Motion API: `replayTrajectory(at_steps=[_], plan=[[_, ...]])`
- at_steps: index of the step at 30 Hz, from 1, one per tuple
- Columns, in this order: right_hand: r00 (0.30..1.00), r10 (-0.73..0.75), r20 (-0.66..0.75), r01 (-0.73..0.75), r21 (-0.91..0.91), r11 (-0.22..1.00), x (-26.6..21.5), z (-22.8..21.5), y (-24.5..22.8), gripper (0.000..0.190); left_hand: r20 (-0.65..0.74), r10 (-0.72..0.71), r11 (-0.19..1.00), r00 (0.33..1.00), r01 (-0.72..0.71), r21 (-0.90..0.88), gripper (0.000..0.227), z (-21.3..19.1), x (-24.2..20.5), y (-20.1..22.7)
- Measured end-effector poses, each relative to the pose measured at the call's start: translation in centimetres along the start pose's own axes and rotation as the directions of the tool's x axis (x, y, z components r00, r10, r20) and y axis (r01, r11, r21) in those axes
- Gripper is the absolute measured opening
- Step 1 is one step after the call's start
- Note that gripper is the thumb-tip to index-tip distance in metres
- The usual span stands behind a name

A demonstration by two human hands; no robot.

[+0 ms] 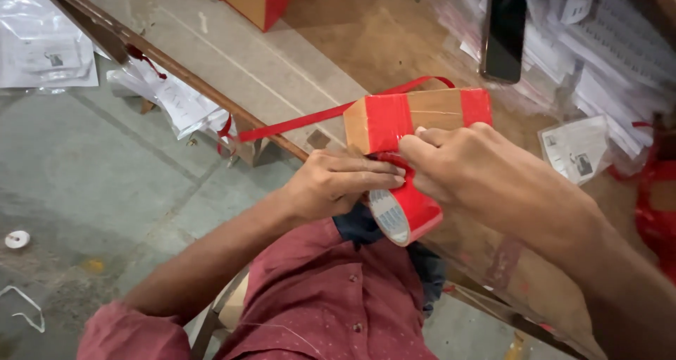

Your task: Packing small cardboard boxes with red adhesive tape and placing them in a pile on a workbench.

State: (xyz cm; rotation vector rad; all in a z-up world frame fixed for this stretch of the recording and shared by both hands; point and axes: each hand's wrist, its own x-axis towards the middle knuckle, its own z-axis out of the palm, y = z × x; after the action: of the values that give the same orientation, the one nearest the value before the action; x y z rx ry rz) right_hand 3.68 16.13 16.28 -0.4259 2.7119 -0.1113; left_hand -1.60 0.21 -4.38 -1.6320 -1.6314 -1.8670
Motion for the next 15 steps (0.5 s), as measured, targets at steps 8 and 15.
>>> replayTrajectory(at_steps=[8,15], plan=[[0.995,-0.088,0.039,0.093,-0.171,0.981,1.0,-0.6,-2.3,0.017,0.013,-0.007,0.997,1.000,0.006,0.080,0.051,0.1,0.1,0.6],[0.973,0.124,0.197,-0.078,-0.225,0.971,1.5,-0.8,-1.6,0.013,-0.005,-0.049,0.998,0.999,0.049,0.047,0.050,-0.1,-0.5,-0.1]])
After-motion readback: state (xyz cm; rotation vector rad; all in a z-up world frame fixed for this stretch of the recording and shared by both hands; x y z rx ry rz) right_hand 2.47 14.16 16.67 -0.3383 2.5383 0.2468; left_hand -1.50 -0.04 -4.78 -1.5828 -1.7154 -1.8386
